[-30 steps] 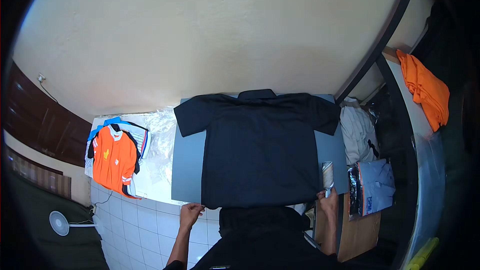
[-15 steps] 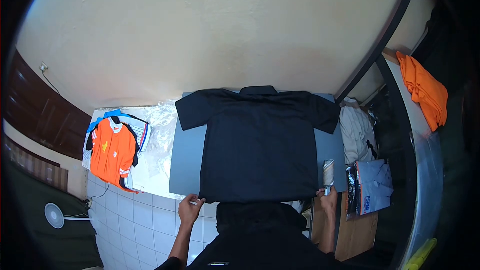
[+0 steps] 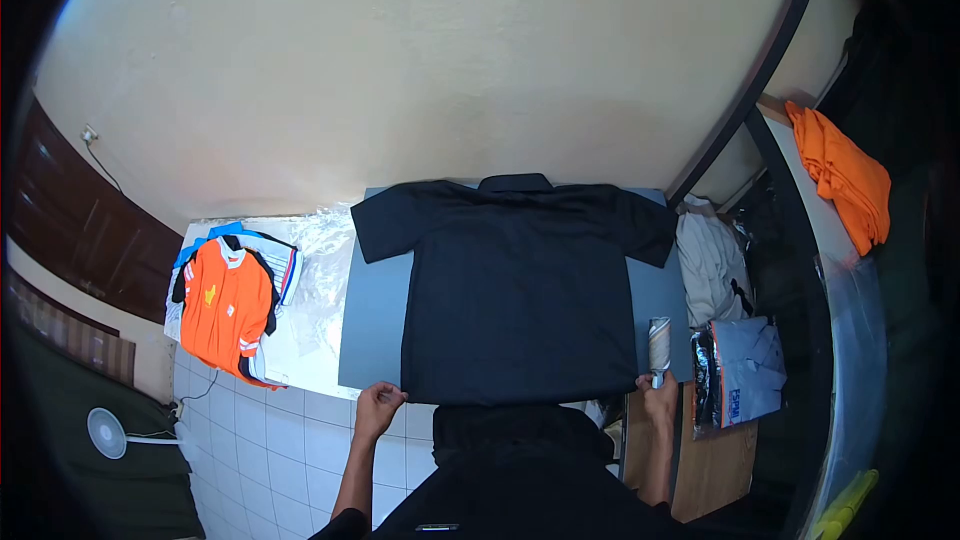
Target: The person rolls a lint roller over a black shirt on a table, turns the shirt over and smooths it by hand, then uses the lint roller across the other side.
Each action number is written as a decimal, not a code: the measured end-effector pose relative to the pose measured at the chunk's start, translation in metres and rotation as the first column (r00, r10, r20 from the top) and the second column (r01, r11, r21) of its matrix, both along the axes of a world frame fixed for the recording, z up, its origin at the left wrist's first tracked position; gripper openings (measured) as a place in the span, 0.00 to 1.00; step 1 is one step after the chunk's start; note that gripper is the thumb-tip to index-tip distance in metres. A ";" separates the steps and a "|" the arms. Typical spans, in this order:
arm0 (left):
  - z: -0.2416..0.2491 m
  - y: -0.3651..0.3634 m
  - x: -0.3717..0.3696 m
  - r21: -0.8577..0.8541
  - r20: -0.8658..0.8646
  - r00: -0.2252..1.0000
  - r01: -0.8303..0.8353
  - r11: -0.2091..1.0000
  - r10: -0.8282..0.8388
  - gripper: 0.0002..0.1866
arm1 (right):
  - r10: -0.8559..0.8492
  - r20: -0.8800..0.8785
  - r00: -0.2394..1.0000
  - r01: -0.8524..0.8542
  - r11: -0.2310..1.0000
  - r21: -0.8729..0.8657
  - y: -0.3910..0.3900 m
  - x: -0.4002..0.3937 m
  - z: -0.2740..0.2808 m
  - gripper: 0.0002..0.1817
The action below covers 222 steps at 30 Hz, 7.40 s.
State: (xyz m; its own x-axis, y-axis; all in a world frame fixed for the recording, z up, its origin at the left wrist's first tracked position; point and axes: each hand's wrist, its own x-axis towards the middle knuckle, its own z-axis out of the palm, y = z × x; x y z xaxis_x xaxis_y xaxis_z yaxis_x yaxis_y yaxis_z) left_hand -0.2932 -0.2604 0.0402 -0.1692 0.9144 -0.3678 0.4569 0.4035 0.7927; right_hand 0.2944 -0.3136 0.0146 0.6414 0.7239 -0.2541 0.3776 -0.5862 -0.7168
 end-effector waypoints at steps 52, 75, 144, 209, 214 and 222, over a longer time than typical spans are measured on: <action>0.009 0.014 0.002 -0.264 0.102 0.985 -0.105 0.959 0.136 0.12 | -0.036 -0.234 0.971 0.038 0.999 0.000 0.010 0.008 0.020 0.23; 0.044 0.022 0.037 0.046 -0.601 0.792 0.170 0.984 -0.109 0.35 | -0.004 -0.266 0.964 0.052 0.984 0.171 0.008 0.023 -0.004 0.20; -0.006 0.234 0.149 0.390 -0.696 0.696 0.572 0.722 -0.175 0.41 | 0.473 0.490 0.732 -0.597 0.792 0.129 0.198 -0.080 0.039 0.36; 0.024 0.436 0.262 0.100 -0.714 0.594 0.610 0.786 -0.370 0.30 | 0.432 0.318 0.844 -0.473 0.879 0.062 0.251 -0.078 0.024 0.34; 0.019 0.459 0.241 0.098 -0.559 0.610 0.721 0.686 -0.561 0.37 | 0.425 0.325 0.845 -0.467 0.883 0.059 0.250 -0.081 0.030 0.35; 0.083 0.444 0.233 0.375 -0.487 0.703 0.704 0.603 -0.518 0.19 | 0.419 0.317 0.851 -0.458 0.887 0.056 0.252 -0.079 0.021 0.36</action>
State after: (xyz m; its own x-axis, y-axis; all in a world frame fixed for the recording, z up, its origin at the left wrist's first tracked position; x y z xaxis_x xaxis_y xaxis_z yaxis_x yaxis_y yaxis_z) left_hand -0.0597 0.1840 0.1230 0.4880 0.8623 0.1354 0.6845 -0.4744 0.5536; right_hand 0.2157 -0.0621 0.0358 0.2794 0.9602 0.0032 0.7746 -0.2234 -0.5917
